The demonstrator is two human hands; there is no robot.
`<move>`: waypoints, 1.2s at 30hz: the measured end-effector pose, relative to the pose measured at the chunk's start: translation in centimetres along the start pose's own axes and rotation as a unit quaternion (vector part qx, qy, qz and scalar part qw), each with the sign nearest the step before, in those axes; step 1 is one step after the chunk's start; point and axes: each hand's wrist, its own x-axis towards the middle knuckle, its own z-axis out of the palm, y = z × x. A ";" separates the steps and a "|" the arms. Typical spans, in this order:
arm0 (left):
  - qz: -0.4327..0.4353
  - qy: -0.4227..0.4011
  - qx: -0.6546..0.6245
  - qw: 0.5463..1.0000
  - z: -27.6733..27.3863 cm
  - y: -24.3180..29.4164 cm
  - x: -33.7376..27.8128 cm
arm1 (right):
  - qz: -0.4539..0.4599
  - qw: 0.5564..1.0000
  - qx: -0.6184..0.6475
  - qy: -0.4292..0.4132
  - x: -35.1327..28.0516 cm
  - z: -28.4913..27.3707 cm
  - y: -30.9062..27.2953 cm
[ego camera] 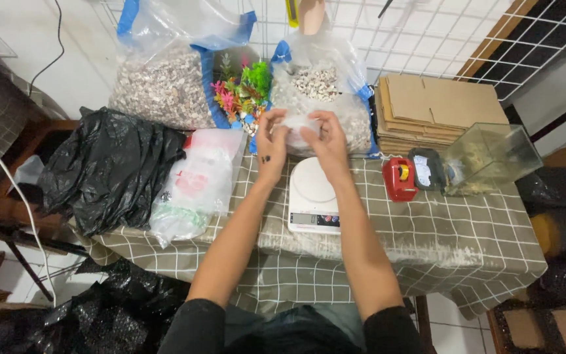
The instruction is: Weighing small white stones using a wooden scoop and a digital scale for packaging
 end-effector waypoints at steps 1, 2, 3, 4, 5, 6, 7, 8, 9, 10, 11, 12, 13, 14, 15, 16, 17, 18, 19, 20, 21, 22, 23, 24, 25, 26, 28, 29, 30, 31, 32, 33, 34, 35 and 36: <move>0.004 -0.002 -0.001 1.000 0.2 -0.6 -0.1 | -0.005 1.000 0.001 0.001 0.5 -0.5 1.9; -0.014 -0.007 -0.018 1.000 0.3 -1.2 -0.2 | 0.001 1.000 -0.020 0.018 1.0 -1.1 3.7; -0.034 -0.008 -0.034 0.999 0.2 -1.7 -0.6 | 0.009 0.999 -0.040 0.032 1.4 -1.4 5.6; -0.030 -0.006 -0.034 0.999 0.5 -2.0 0.2 | 0.006 0.999 -0.039 0.030 1.9 -1.4 5.7; -0.034 -0.037 -0.053 0.997 0.6 -2.5 0.3 | -0.020 0.997 -0.061 0.043 1.7 -1.4 6.0; -0.037 -0.067 -0.071 0.995 0.7 -3.0 0.3 | -0.046 0.994 -0.082 0.056 1.5 -1.5 6.3; -0.037 -0.068 -0.071 0.994 0.8 -2.9 -0.1 | -0.046 0.994 -0.082 0.056 1.2 -1.4 6.0; -0.035 -0.089 -0.068 0.993 0.9 -2.9 -0.5 | -0.051 0.990 -0.107 0.073 1.0 -1.4 5.7; -0.032 -0.112 -0.064 0.991 1.0 -2.7 -0.8 | -0.057 0.986 -0.130 0.092 0.8 -1.4 5.3; -0.031 -0.114 -0.064 0.991 1.0 -2.5 -0.4 | -0.058 0.985 -0.130 0.094 0.8 -1.2 4.4; -0.004 -0.132 -0.051 0.990 1.0 -2.4 -0.4 | -0.064 0.982 -0.139 0.108 0.6 -1.0 3.6; 0.024 -0.149 -0.039 0.988 1.0 -2.3 -0.3 | -0.071 0.979 -0.148 0.122 0.3 -0.9 2.9; 0.022 -0.149 -0.038 0.988 1.0 -2.0 -0.7 | -0.069 0.979 -0.147 0.123 0.2 -0.9 2.9; 0.055 -0.138 0.002 0.989 1.1 -1.7 -1.1 | -0.070 0.978 -0.147 0.129 0.1 -0.8 2.9; 0.090 -0.127 0.040 0.987 1.4 -1.4 -1.2 | -0.074 0.977 -0.147 0.135 0.3 -1.0 2.8; 0.091 -0.127 0.040 0.987 1.5 -0.5 -1.2 | -0.076 0.977 -0.147 0.136 0.3 -0.9 2.3; 0.128 -0.093 0.082 0.984 1.5 0.3 -1.4 | -0.070 0.980 -0.144 0.114 0.2 -0.7 1.9; 0.163 -0.057 0.124 0.977 1.4 1.1 -1.6 | -0.065 0.983 -0.142 0.093 0.0 -0.6 1.5; 0.165 -0.057 0.125 0.977 1.2 1.4 -1.5 | -0.066 0.984 -0.141 0.092 0.0 -0.5 1.6; 0.178 -0.026 0.149 0.972 1.0 1.7 -1.5 | -0.060 0.983 -0.157 0.069 0.1 -0.4 1.8; 0.190 0.005 0.172 0.966 0.8 1.9 -1.6 | -0.055 0.982 -0.173 0.047 0.1 -0.3 1.9; 0.191 0.005 0.173 0.966 0.7 2.3 -1.4 | -0.055 0.982 -0.172 0.047 0.1 -0.2 1.9; 0.202 0.015 0.178 0.963 0.6 2.6 -1.4 | -0.067 0.977 -0.198 0.039 -0.1 -0.1 1.9; 0.214 0.025 0.182 0.959 0.6 2.9 -1.5 | -0.078 0.971 -0.222 0.030 -0.3 -0.1 1.9; 0.213 0.023 0.185 0.959 0.5 3.1 -1.6 | -0.075 0.972 -0.221 0.031 -0.2 0.1 1.6; 0.221 0.018 0.199 0.954 0.6 3.3 -1.7 | -0.112 0.964 -0.238 0.044 -0.1 0.3 1.2; 0.231 0.011 0.213 0.949 0.9 3.3 -1.9 | -0.149 0.953 -0.255 0.059 -0.1 0.1 1.2; 0.245 0.003 0.216 0.945 1.0 3.2 -1.9 | -0.154 0.949 -0.265 0.066 -0.1 0.0 1.7; 0.260 -0.005 0.218 0.941 1.2 3.1 -2.0 | -0.158 0.945 -0.276 0.073 -0.1 -0.2 2.1; 0.261 -0.008 0.219 0.940 1.3 2.7 -2.0 | -0.158 0.946 -0.274 0.076 -0.2 -0.3 2.3; 0.266 -0.008 0.224 0.938 1.4 2.3 -2.0 | -0.163 0.942 -0.283 0.081 -0.2 -0.3 2.5; 0.272 -0.008 0.229 0.935 1.5 1.9 -1.9 | -0.170 0.937 -0.292 0.085 -0.2 -0.3 2.6; 0.275 -0.010 0.231 0.933 1.3 1.8 -1.8 | -0.171 0.938 -0.289 0.088 -0.3 -0.4 2.4; 0.293 -0.010 0.260 0.920 1.2 1.8 -1.6 | -0.167 0.937 -0.298 0.075 -0.3 -0.4 2.2; 0.312 -0.009 0.289 0.905 1.0 1.6 -1.5 | -0.163 0.935 -0.307 0.062 -0.4 -0.4 2.0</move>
